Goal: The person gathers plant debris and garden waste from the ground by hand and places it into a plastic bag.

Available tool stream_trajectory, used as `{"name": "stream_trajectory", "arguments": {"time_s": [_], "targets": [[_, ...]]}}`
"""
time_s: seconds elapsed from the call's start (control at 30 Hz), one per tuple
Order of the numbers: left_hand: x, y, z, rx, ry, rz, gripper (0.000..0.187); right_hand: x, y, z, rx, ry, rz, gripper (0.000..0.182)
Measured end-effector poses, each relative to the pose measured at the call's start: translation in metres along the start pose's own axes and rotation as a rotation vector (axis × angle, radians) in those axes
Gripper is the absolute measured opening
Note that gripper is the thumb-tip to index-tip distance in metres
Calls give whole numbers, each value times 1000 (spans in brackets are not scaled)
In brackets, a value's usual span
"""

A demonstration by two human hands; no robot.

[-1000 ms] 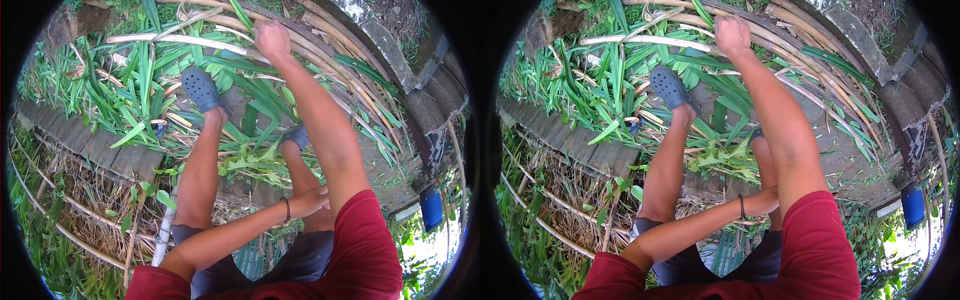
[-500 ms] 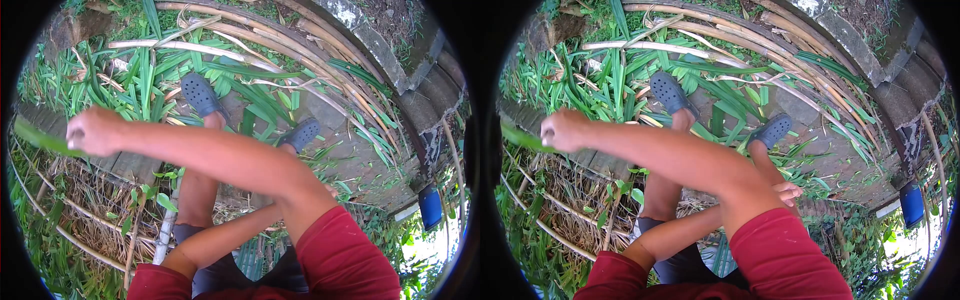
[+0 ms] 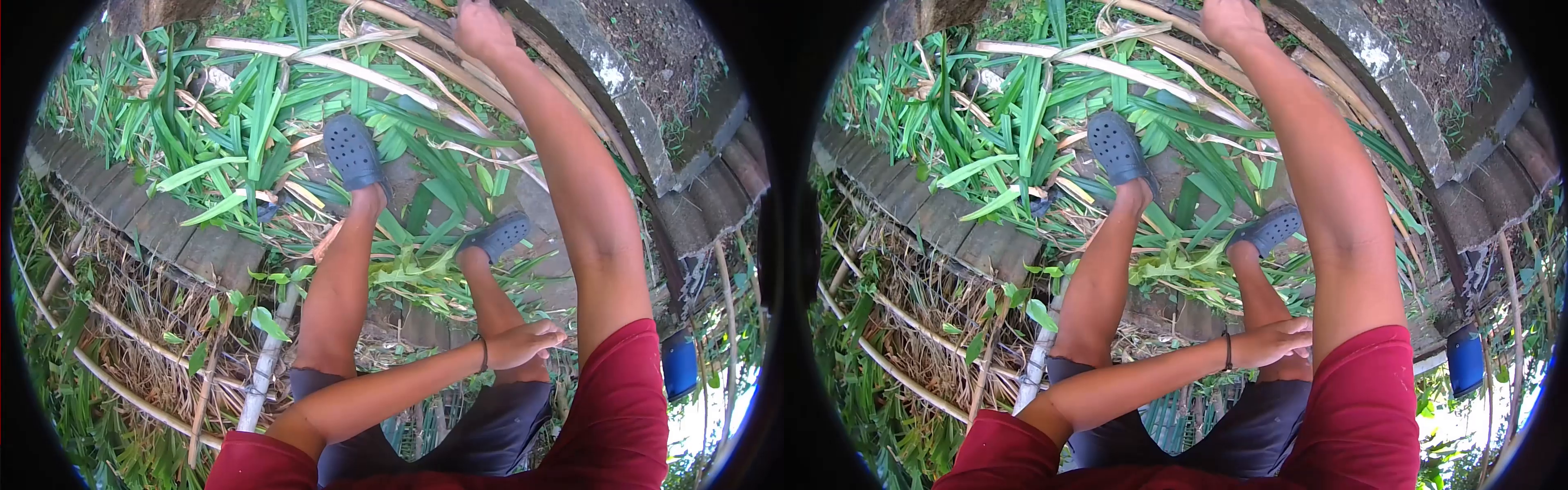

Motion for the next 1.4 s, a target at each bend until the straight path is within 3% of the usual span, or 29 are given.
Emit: {"name": "stream_trajectory", "arguments": {"time_s": [0.07,0.13,0.23,0.27,0.33,0.47,0.53,0.6,0.67,0.7,0.73,0.77,0.8,0.83,0.87,0.9,0.93,0.97,1.03,1.1,1.13,1.17,1.23,1.27,1.33,1.4], "targets": [[-3,-1,-5,-49,-12,-57,58,-21,14,2,111,-47,-34,61],[0,2,3,54,22,-25,52,-35,25,13,165,-67,-43,60],[10,8,17,-74,48,-35,42,-37,32,12,408,-16,-4,63],[13,12,20,-46,64,-38,47,-36,32,9,411,-15,-4,63],[20,16,39,-14,82,-51,52,-34,32,8,310,-60,91,32],[16,13,26,-2,66,-55,53,-42,30,-3,297,-147,49,29],[22,13,41,43,107,-49,52,-31,13,-33,-48,-354,272,27],[33,14,48,3,-68,-72,50,-38,17,-49,-39,-384,205,31],[42,11,73,0,-93,-129,50,-50,25,-56,57,-311,192,40],[44,10,72,-1,-109,-155,50,-60,28,-46,61,-117,25,84],[45,10,69,-2,-124,-181,51,-63,35,-45,57,-121,26,84],[38,7,69,-2,125,-100,50,-62,39,-46,120,-162,144,65],[42,5,75,8,248,-62,50,-60,44,-45,187,-200,258,46],[50,4,92,13,372,-24,50,-57,46,-43,187,-244,324,44],[55,5,89,19,165,-79,50,-60,46,-39,194,-247,320,44],[63,6,87,22,-43,-129,51,-67,56,-34,169,-218,143,44],[58,10,72,24,-40,-129,51,-70,65,-33,145,-188,-32,44],[45,15,59,45,191,-89,52,-65,69,-36,147,-195,-31,44],[51,13,82,57,428,-51,53,-54,68,-38,60,-120,121,29],[61,8,80,-6,33,-129,54,-58,64,-34,-37,-71,93,27],[66,11,78,-4,34,-127,54,-57,65,-28,-127,-14,51,25],[72,12,89,4,280,-48,53,-56,62,-22,-265,65,107,22],[79,10,99,13,533,30,52,-46,49,-43,-364,91,111,23],[73,9,91,-13,488,-5,50,-38,43,-57,-464,115,115,23],[58,2,71,-74,396,-65,47,-17,44,-109,-650,-23,76,21],[52,2,64,-120,328,-112,45,13,53,-179,-693,-155,-163,34]]}}
Point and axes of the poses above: each hand's wrist, its own x-axis away from the middle knuckle, its own y-axis out of the palm, z = x × y, the point moved 6 cm from there along -x, towards the middle knuckle, and after that the axes turned 4 degrees about y, right-handed, at the moved point
